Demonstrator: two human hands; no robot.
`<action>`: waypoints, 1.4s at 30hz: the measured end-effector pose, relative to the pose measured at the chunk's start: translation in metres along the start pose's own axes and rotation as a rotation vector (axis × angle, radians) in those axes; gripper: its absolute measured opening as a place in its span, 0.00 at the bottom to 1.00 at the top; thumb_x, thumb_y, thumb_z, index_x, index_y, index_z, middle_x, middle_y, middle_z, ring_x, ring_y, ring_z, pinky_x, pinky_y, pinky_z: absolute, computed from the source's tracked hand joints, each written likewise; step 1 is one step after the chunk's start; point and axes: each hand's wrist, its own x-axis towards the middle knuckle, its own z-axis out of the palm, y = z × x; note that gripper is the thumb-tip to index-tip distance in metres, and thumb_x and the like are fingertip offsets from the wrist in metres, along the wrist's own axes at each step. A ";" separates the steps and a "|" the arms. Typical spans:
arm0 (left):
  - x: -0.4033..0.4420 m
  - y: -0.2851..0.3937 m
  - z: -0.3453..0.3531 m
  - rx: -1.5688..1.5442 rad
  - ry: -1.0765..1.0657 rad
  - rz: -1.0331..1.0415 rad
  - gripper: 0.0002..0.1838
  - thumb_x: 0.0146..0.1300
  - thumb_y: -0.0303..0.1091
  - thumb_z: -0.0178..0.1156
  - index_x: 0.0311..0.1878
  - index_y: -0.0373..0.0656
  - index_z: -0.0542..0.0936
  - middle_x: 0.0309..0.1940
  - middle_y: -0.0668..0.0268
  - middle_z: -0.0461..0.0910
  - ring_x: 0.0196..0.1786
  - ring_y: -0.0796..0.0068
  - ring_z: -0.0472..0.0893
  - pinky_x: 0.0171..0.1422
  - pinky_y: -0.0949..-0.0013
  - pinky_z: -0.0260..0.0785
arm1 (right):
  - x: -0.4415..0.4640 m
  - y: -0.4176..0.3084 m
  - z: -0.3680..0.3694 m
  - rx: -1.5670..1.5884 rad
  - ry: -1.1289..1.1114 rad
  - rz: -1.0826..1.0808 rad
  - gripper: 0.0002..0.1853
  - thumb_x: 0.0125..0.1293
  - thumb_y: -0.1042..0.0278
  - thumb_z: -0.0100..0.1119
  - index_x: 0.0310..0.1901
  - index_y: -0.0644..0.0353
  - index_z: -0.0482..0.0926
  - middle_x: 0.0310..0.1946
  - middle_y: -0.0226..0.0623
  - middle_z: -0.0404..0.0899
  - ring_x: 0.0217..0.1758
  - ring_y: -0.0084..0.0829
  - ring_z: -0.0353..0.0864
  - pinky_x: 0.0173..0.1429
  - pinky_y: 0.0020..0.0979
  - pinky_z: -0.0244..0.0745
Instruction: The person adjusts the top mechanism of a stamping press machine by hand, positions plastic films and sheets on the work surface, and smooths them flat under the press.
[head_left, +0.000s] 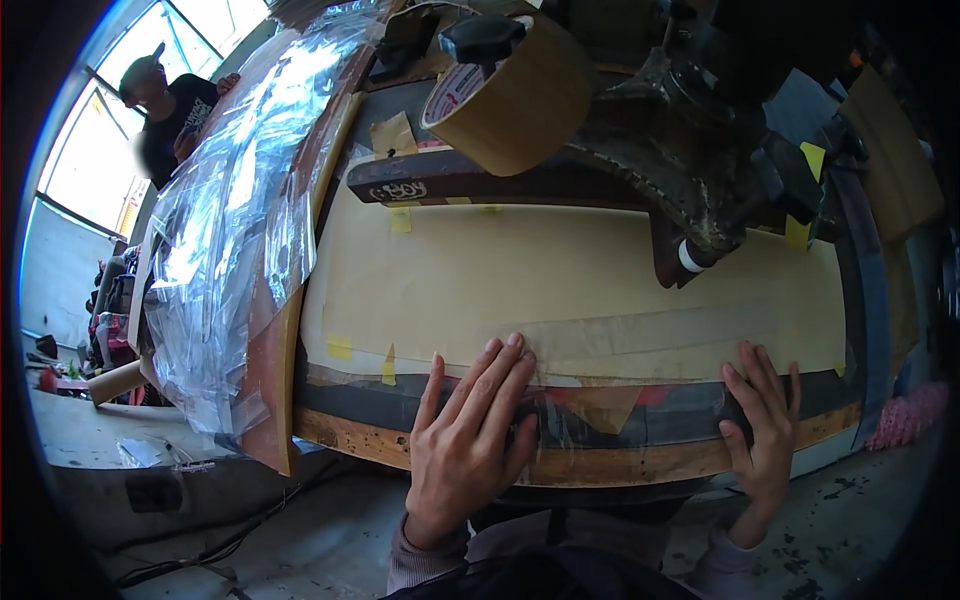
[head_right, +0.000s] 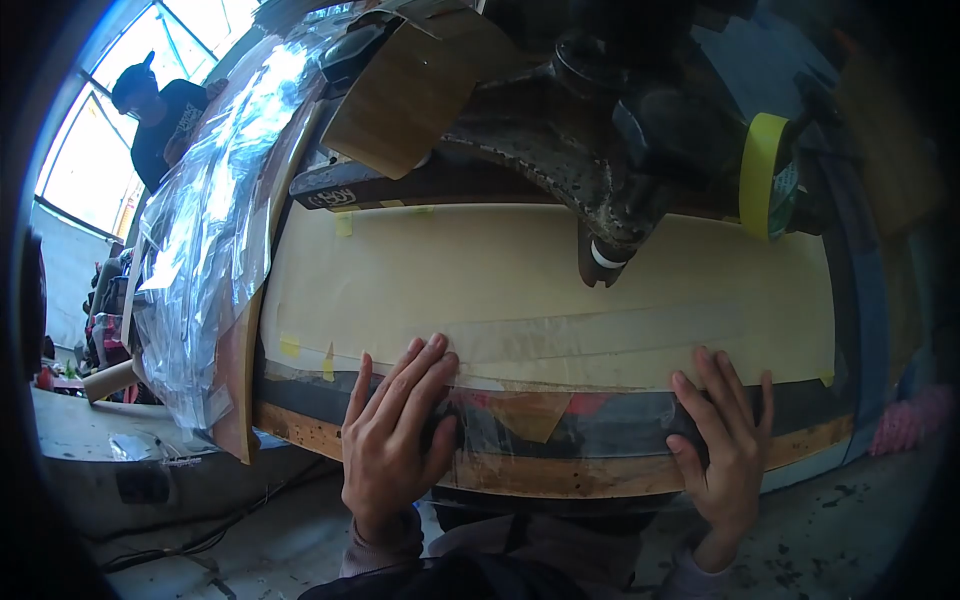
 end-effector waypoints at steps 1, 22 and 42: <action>-0.001 -0.001 0.000 0.001 -0.001 -0.008 0.24 0.57 0.34 0.60 0.59 0.47 0.78 0.66 0.60 0.71 0.71 0.62 0.69 0.77 0.47 0.49 | 0.000 -0.001 0.000 -0.007 0.009 -0.007 0.26 0.69 0.42 0.49 0.61 0.48 0.77 0.68 0.35 0.70 0.72 0.42 0.66 0.77 0.58 0.42; 0.003 0.008 0.003 -1.333 0.355 -0.079 0.18 0.67 0.19 0.57 0.58 0.35 0.66 0.40 0.62 0.74 0.45 0.75 0.80 0.54 0.70 0.77 | 0.068 -0.031 -0.038 0.510 -0.052 -0.238 0.07 0.60 0.71 0.65 0.32 0.64 0.77 0.36 0.39 0.79 0.37 0.30 0.80 0.45 0.33 0.72; 0.030 0.078 -0.060 -1.380 0.093 0.392 0.20 0.76 0.27 0.42 0.67 0.29 0.60 0.54 0.43 0.78 0.54 0.58 0.83 0.49 0.68 0.81 | 0.026 -0.019 -0.150 0.663 0.272 -0.262 0.13 0.65 0.62 0.65 0.30 0.64 0.79 0.24 0.27 0.76 0.23 0.14 0.69 0.29 0.19 0.64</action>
